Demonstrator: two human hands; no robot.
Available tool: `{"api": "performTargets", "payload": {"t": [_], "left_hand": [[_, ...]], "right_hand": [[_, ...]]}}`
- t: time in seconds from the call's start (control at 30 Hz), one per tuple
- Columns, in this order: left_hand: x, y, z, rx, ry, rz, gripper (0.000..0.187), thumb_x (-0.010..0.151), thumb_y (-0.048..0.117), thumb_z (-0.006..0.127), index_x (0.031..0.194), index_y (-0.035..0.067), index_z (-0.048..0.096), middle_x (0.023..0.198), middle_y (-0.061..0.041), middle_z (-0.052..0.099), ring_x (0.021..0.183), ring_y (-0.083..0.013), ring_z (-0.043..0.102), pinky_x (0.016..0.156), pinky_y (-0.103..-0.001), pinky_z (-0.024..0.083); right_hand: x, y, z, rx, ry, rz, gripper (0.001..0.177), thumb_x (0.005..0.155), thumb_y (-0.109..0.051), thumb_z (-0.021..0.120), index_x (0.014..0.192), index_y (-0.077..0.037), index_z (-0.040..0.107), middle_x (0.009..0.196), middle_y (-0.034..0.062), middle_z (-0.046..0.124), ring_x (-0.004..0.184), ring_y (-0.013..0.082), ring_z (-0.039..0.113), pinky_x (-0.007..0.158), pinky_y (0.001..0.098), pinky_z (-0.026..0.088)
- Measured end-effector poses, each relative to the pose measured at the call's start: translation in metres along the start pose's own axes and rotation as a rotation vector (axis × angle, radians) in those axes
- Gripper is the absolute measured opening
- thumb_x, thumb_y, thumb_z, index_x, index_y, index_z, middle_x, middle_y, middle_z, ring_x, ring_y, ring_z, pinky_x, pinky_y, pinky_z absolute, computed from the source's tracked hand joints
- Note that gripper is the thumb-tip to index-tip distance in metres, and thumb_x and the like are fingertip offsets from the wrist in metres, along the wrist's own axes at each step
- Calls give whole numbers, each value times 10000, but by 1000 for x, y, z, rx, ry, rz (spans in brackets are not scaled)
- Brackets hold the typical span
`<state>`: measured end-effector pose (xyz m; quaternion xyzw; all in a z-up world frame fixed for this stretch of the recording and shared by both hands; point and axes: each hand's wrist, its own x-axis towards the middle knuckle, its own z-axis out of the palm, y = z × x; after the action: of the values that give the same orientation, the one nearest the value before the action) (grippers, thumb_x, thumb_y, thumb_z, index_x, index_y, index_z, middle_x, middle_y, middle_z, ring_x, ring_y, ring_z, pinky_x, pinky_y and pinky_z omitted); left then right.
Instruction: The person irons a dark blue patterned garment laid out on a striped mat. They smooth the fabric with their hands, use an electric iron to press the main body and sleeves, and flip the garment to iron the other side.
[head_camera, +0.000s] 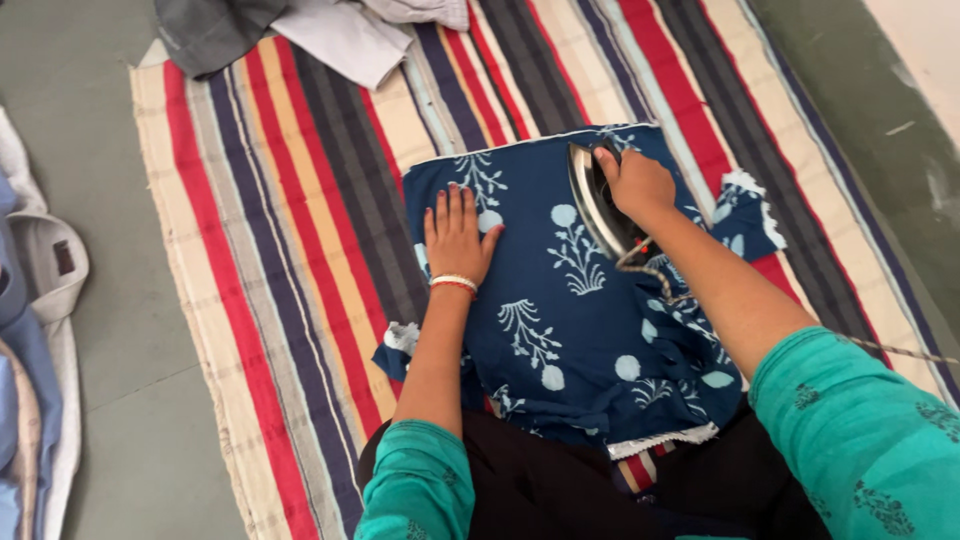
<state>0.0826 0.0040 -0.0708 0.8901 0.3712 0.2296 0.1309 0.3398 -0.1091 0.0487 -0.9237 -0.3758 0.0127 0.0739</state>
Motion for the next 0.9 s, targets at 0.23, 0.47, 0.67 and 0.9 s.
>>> {"api": "performTargets", "payload": {"t": [0.23, 0.47, 0.67, 0.9], "left_hand": [[-5, 21, -5, -47, -30, 88, 838, 986, 642, 493, 1535, 14, 420, 1619, -169, 388, 1525, -334, 305, 1238, -522, 201], [-5, 39, -8, -72, -61, 176, 860, 951, 676, 504, 1530, 43, 445, 1604, -178, 399, 1501, -354, 320, 1214, -526, 224], [-6, 42, -21, -147, -92, 200, 862, 934, 711, 510, 1538, 96, 459, 1605, -185, 402, 1501, -371, 323, 1218, -546, 215], [-4, 40, -13, -98, -137, 192, 915, 926, 757, 468, 1561, 99, 422, 1622, -198, 356, 1511, -403, 277, 1221, -581, 139]], "right_hand": [[-33, 25, -17, 472, -396, 143, 635, 1004, -591, 513, 821, -3, 669, 623, 113, 629, 537, 247, 635, 558, 392, 525], [-8, 16, -18, 324, -304, 61, 678, 1006, -615, 484, 833, 2, 707, 677, 150, 694, 596, 262, 700, 627, 385, 540], [32, 28, -2, 232, -121, 177, 697, 1043, -608, 471, 896, 25, 721, 733, 208, 703, 649, 315, 708, 659, 443, 554], [52, 81, 1, 279, -39, 328, 721, 1058, -618, 472, 906, 57, 675, 693, 225, 686, 561, 301, 696, 610, 423, 574]]}}
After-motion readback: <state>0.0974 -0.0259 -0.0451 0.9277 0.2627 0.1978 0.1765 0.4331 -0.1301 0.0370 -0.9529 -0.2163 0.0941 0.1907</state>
